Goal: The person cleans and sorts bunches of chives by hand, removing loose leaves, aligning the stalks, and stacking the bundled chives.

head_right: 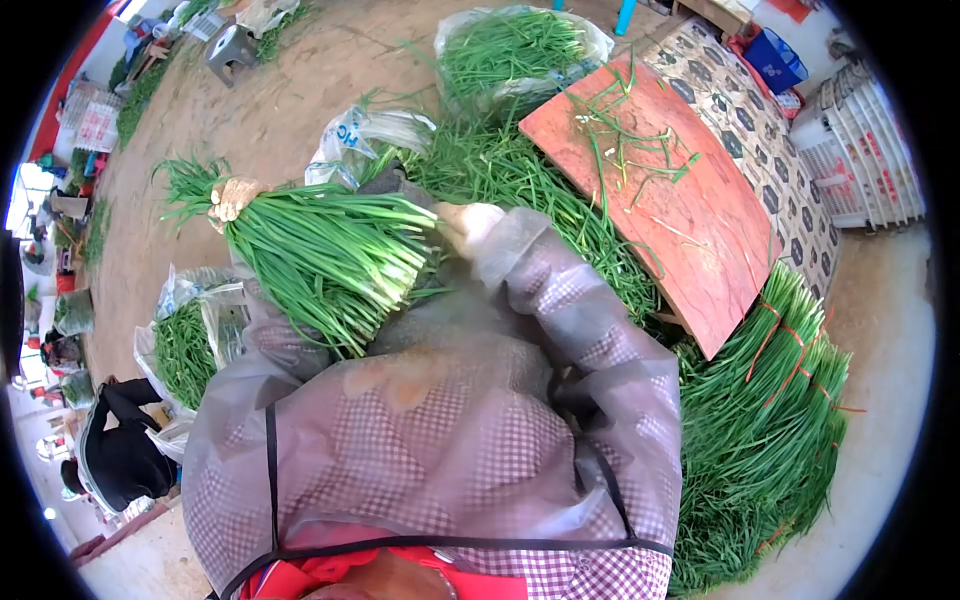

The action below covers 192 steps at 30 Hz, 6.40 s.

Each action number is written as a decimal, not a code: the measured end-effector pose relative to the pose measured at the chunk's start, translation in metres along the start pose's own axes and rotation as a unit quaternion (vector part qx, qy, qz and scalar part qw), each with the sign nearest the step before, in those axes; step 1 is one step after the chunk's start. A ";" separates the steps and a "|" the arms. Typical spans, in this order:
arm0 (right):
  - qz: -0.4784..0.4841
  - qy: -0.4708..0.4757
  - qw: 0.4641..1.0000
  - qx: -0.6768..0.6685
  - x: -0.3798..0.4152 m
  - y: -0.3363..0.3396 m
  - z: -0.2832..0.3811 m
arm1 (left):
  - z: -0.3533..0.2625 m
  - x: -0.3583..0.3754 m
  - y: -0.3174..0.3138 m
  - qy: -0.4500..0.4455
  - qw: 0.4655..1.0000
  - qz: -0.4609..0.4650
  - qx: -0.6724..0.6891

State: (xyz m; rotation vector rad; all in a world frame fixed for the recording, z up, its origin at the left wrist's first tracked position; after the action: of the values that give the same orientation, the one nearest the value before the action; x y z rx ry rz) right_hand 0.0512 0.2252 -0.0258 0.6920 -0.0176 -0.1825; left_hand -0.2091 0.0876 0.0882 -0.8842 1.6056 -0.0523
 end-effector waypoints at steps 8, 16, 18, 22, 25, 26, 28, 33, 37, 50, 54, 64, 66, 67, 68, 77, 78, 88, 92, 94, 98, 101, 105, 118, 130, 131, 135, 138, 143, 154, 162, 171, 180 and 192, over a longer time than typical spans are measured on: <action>0.096 -0.290 0.930 0.203 0.096 0.036 -0.087 | -0.010 0.014 0.005 -0.008 0.999 -0.047 -0.018; -0.123 0.016 0.987 -0.102 0.045 0.062 0.057 | -0.013 0.024 0.017 -0.014 0.994 -0.105 -0.032; -0.135 0.093 0.984 -0.071 0.030 0.056 0.087 | -0.015 0.026 0.018 -0.016 0.992 -0.117 -0.036; -0.140 0.109 0.979 -0.096 0.009 0.040 0.091 | -0.018 0.030 0.021 -0.019 0.989 -0.137 -0.047; -0.153 0.064 0.977 -0.131 0.002 0.035 0.084 | -0.021 0.034 0.024 -0.021 0.987 -0.148 -0.053; -0.152 0.064 0.978 -0.131 0.002 0.035 0.085 | -0.022 0.035 0.025 -0.023 0.987 -0.153 -0.054; -0.132 -0.002 0.975 -0.180 -0.001 0.031 0.077 | -0.023 0.038 0.026 -0.027 0.985 -0.159 -0.055; -0.104 -0.018 0.981 -0.163 -0.004 0.022 0.070 | -0.025 0.045 0.033 -0.031 0.981 -0.181 -0.060; -0.037 -0.007 0.969 -0.245 0.004 0.016 0.051 | -0.030 0.051 0.040 -0.037 0.977 -0.198 -0.065; -0.014 -0.047 0.917 -0.396 0.003 0.033 0.049 | -0.035 0.064 0.053 -0.052 0.964 -0.247 -0.087; -0.028 -0.075 0.902 -0.425 -0.012 0.029 0.061 | -0.038 0.069 0.055 -0.056 0.958 -0.264 -0.097; -0.165 -0.043 0.979 -0.111 -0.010 0.049 0.046 | -0.031 0.061 0.058 -0.027 0.962 -0.252 -0.101; -0.150 -0.068 0.978 -0.125 0.000 0.055 0.031 | -0.017 0.059 0.059 -0.031 0.957 -0.278 -0.073; -0.156 -0.079 0.978 -0.118 0.009 0.060 0.018 | -0.020 0.062 0.060 -0.037 0.954 -0.284 -0.087; -0.162 -0.089 0.976 -0.110 0.021 0.064 0.001 | -0.022 0.064 0.064 -0.042 0.951 -0.288 -0.101; -0.147 0.127 0.973 0.122 0.024 0.073 0.117 | -0.026 0.069 0.072 -0.050 0.942 -0.312 -0.115; -0.135 0.172 0.965 0.143 0.011 0.063 0.141 | -0.024 0.064 0.071 -0.050 0.946 -0.295 -0.121; 0.172 0.179 0.967 -0.062 -0.021 -0.009 0.101 | -0.032 0.074 0.068 -0.060 0.905 -0.401 -0.130; 0.322 -0.149 0.890 -0.286 0.050 0.013 0.048 | -0.054 0.102 0.081 -0.088 0.913 -0.364 -0.163; 0.348 -0.305 0.869 -0.175 0.086 0.014 -0.006 | -0.056 0.105 0.083 -0.087 0.927 -0.328 -0.160; 0.209 -0.191 0.958 -0.050 0.062 0.037 0.002 | -0.053 0.111 0.086 -0.103 0.909 -0.370 -0.163; -0.031 -0.080 0.996 -0.020 0.014 0.022 0.015 | -0.054 0.119 0.092 -0.119 0.882 -0.421 -0.176; 0.086 -0.263 0.901 -0.333 -0.011 -0.025 0.006 | -0.061 0.120 0.084 -0.128 0.834 -0.484 -0.232; 0.002 0.128 0.984 -0.122 -0.034 0.035 0.104 | -0.051 0.112 0.066 -0.203 0.833 -0.393 -0.332; -0.047 0.082 0.984 0.148 -0.072 0.006 0.085 | -0.049 0.107 0.078 -0.210 0.804 -0.551 -0.070; -0.018 0.089 0.985 0.145 -0.073 0.002 0.080 | -0.047 0.107 0.078 -0.203 0.798 -0.566 -0.049; 0.018 0.117 0.992 0.030 -0.072 -0.002 0.073 | -0.047 0.106 0.083 -0.163 0.832 -0.528 -0.051; 0.097 0.001 0.974 -0.205 -0.069 -0.013 0.050 | -0.047 0.100 0.075 -0.172 0.809 -0.560 -0.045; 0.117 -0.103 0.922 -0.356 -0.067 -0.017 0.031 | -0.049 0.099 0.075 -0.179 0.802 -0.563 -0.090; 0.015 0.049 0.998 -0.031 0.012 0.043 0.007 | -0.053 0.071 0.039 -0.175 0.814 -0.544 -0.109; 0.072 -0.089 0.993 -0.011 0.045 0.088 0.033 | -0.020 -0.005 0.016 -0.050 0.861 -0.483 -0.153; 0.092 0.021 0.983 -0.155 -0.100 0.123 0.074 | 0.113 -0.095 -0.032 0.189 0.875 -0.371 -0.247; 0.156 -0.039 0.844 -0.512 0.000 0.015 0.031 | 0.047 -0.032 0.018 0.012 0.931 -0.365 -0.024; 0.065 -0.005 0.959 -0.275 0.033 -0.015 -0.018 | 0.006 0.088 0.101 -0.148 0.826 -0.543 -0.028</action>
State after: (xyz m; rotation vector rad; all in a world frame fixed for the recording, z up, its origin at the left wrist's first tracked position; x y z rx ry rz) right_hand 0.0822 0.2200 -0.0506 0.1323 -0.0213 -0.0578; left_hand -0.2525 0.1122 -0.0366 -1.6672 0.6470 -0.6377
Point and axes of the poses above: each hand's wrist, its own x-axis away from the middle knuckle, its own y-axis out of the back of the hand, z = x × y, the point moved 7 cm from there along -x, towards the middle knuckle, and after that the axes turned 4 degrees about z, right-handed, at the moved point
